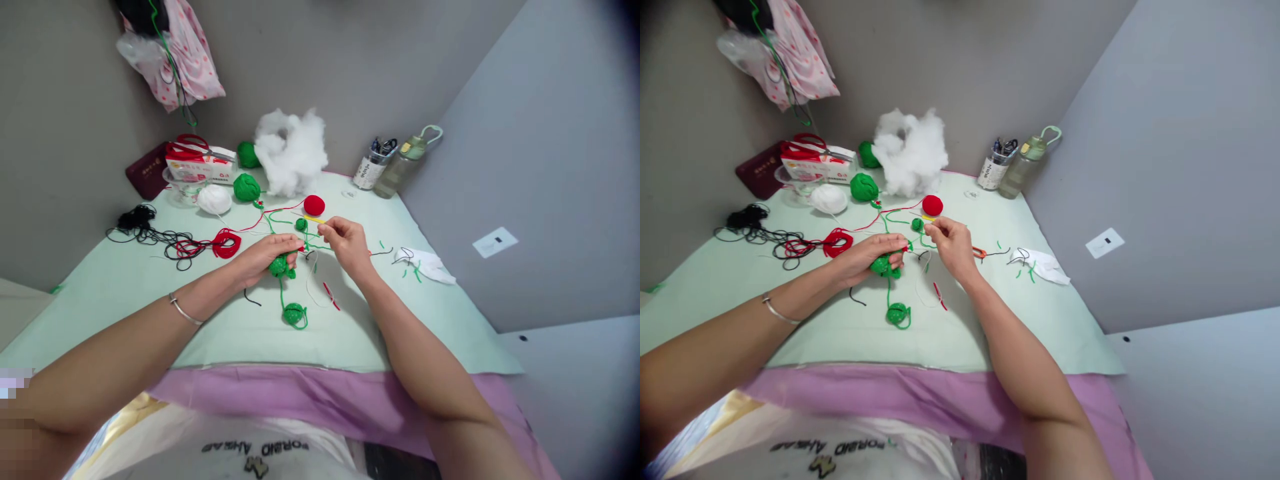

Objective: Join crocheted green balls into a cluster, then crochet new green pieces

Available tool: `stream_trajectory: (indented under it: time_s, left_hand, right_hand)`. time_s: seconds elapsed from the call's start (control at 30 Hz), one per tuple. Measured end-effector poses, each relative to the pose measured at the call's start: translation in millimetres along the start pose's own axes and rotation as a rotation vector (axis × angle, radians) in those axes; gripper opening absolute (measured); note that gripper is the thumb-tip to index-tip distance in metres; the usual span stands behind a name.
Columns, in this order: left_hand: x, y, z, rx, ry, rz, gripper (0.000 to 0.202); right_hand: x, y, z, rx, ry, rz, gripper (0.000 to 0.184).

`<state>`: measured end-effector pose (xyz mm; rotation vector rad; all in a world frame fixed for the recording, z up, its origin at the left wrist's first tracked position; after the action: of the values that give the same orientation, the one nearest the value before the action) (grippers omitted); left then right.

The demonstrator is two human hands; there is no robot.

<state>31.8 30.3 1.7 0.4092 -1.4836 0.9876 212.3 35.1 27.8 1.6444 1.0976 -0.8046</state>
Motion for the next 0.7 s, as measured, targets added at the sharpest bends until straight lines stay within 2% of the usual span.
stream_trajectory:
  time_s: [0.1, 0.27, 0.4, 0.57, 0.63, 0.7]
  left_hand:
    - [5.4, 0.9, 1.5, 0.005, 0.017, 0.023, 0.024]
    - [15.8, 5.6, 2.5, 0.112, -0.018, 0.023, 0.022]
    - [14.8, 6.6, 2.6, 0.100, -0.022, -0.016, 0.026]
    - [17.8, 7.7, 4.0, 0.123, -0.072, -0.048, 0.028]
    - [21.0, 8.0, 5.1, 0.119, -0.056, -0.058, 0.028]
    - [23.7, 7.4, 6.4, 0.065, -0.004, -0.087, 0.027]
  right_hand:
    - [-2.3, 0.1, 2.5, -0.043, -0.032, -0.112, 0.035]
    - [-18.8, -0.5, 9.9, -0.115, -0.065, -0.213, 0.040]
    - [-24.6, -1.0, 12.0, -0.170, -0.085, -0.276, 0.043]
    - [-16.2, -0.8, 10.0, -0.213, -0.221, -0.442, 0.040]
    - [-15.2, -1.4, 10.1, -0.225, -0.266, -0.497, 0.038]
    - [-16.8, -2.2, 10.8, -0.241, -0.274, -0.526, 0.037]
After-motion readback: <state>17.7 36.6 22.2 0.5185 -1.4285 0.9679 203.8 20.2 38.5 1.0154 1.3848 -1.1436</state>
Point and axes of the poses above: each hand's wrist, its own z-axis away from the middle knuckle, its own y-axis out of the back of the hand, x = y × z, the point moved 3 cm from there along -z, towards the middle knuckle, and after that the axes turned 1 degree about y, right-handed, at the moved point
